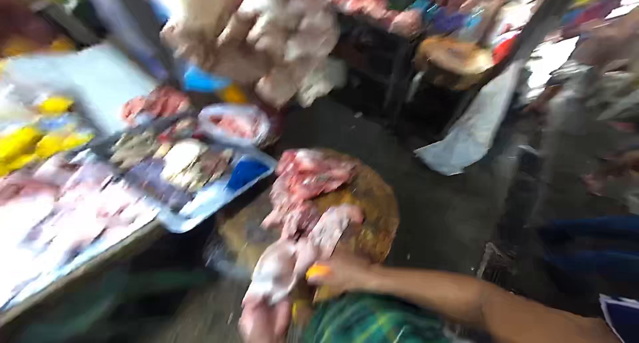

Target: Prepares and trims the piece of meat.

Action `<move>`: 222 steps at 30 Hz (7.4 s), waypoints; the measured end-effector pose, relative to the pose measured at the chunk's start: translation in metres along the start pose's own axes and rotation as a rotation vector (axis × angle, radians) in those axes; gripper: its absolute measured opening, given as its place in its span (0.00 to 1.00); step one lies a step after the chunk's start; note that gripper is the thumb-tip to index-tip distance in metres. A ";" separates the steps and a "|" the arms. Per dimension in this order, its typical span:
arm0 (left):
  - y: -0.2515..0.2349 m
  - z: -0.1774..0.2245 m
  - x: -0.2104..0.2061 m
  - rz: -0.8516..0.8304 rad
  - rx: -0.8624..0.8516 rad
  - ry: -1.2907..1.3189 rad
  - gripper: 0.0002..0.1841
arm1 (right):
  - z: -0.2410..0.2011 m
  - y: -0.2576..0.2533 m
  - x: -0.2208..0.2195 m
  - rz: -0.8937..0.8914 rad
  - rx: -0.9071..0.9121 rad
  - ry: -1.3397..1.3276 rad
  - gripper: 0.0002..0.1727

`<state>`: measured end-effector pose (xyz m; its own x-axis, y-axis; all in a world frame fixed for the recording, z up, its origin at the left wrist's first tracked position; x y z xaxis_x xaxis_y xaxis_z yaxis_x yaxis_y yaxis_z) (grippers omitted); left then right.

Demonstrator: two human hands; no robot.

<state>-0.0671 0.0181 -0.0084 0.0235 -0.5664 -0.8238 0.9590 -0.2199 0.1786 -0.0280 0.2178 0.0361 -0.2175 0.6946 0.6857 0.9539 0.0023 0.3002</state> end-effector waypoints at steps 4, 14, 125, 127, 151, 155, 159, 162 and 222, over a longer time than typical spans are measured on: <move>0.003 0.001 0.015 0.244 0.025 0.093 0.16 | 0.027 -0.021 -0.001 -0.075 -0.130 -0.006 0.31; 0.005 -0.002 0.044 0.298 0.046 0.148 0.16 | 0.023 -0.013 -0.027 -0.033 0.005 0.183 0.29; 0.042 0.024 0.111 0.561 0.169 -0.481 0.18 | -0.001 -0.025 -0.019 -0.123 0.026 0.273 0.31; 0.039 0.024 0.112 0.540 0.189 -0.513 0.16 | -0.007 -0.020 -0.027 -0.156 0.067 0.281 0.30; 0.057 0.043 0.075 0.569 -0.400 -1.272 0.03 | -0.056 -0.002 -0.029 -0.228 0.269 0.545 0.28; 0.059 0.041 0.073 0.548 -0.481 -1.301 0.06 | -0.041 -0.012 -0.013 -0.135 0.164 0.557 0.30; 0.061 0.039 0.069 0.536 -0.556 -1.340 0.05 | -0.054 0.001 -0.020 -0.194 0.251 0.532 0.29; 0.061 0.039 0.068 0.553 -0.549 -1.315 0.05 | -0.044 -0.004 -0.023 -0.187 0.231 0.579 0.31; 0.045 0.036 0.092 0.634 -0.223 -1.336 0.07 | -0.046 -0.035 -0.019 -0.130 0.078 0.575 0.25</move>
<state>-0.0321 -0.0724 -0.0574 0.2907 -0.8354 0.4664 0.9137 0.3870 0.1237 -0.0668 0.1716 0.0433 -0.3899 0.1837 0.9023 0.9196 0.1288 0.3712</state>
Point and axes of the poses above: each hand's wrist, its own y-axis away from the middle knuckle, its own x-axis out of the back of the hand, z = x × y, the point moved 7 cm from there along -y, towards the middle knuckle, and after that the axes turned 4 degrees about z, right-handed, at the moved point
